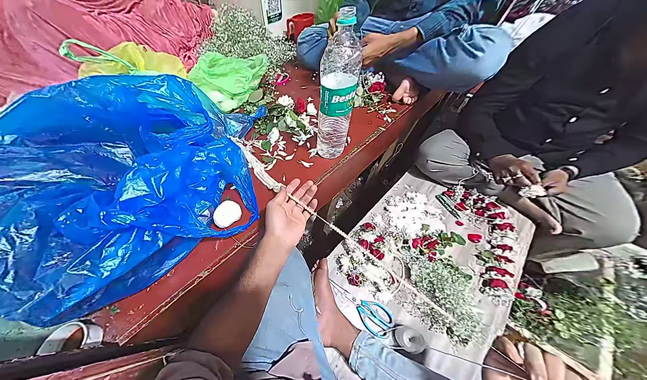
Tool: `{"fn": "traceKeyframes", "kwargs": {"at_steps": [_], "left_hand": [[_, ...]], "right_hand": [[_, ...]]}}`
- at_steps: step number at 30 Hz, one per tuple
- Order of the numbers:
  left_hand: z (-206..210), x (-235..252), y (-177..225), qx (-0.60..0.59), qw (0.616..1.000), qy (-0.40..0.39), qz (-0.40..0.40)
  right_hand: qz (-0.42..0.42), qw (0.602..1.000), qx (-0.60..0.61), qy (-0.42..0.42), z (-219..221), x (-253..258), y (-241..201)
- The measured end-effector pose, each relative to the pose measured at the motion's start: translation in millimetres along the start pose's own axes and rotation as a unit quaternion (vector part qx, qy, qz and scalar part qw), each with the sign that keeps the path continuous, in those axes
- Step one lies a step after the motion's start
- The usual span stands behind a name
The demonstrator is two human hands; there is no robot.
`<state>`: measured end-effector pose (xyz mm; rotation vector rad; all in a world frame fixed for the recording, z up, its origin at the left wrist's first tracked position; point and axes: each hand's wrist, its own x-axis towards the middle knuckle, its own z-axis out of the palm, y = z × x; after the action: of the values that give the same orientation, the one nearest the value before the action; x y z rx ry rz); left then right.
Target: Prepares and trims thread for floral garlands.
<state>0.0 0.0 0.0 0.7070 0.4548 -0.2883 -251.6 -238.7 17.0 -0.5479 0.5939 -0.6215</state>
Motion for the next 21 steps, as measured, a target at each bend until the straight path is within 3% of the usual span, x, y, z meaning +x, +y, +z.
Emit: {"fn": "traceKeyframes", "kwargs": {"at_steps": [1,2,3,4,7,12,14,16,17,21], "left_hand": [[1,0,1,0.007,1.0,-0.004,0.006],[1,-1,2,0.016,1.0,-0.013,0.014],[0,0,4,0.027,0.999,-0.027,0.021],[-1,0,8,0.042,0.998,-0.042,0.026],[-3,3,27,0.108,0.99,-0.079,0.036],[-10,6,49,0.178,0.98,-0.075,0.057],[-16,6,52,0.202,0.973,-0.087,0.063],[-21,6,54,0.217,0.969,-0.1,0.068],[-24,6,54,0.215,0.968,-0.105,0.071],[-30,5,56,0.201,0.969,-0.125,0.071]], "right_hand": [[-0.029,0.996,0.021,0.087,-29,20,5],[-0.057,0.994,0.03,-0.087,-111,50,8],[-0.071,0.966,0.011,-0.247,-181,83,13],[-0.077,0.97,-0.023,-0.23,-208,92,19],[-0.011,0.979,-0.189,-0.071,-193,83,43],[0.121,0.896,-0.422,-0.075,-180,78,99],[0.138,0.854,-0.493,-0.089,-180,76,118],[0.127,0.78,-0.603,-0.108,-181,76,133],[0.133,0.722,-0.668,-0.124,-182,75,138],[0.213,0.397,-0.876,-0.174,-141,64,144]]}}
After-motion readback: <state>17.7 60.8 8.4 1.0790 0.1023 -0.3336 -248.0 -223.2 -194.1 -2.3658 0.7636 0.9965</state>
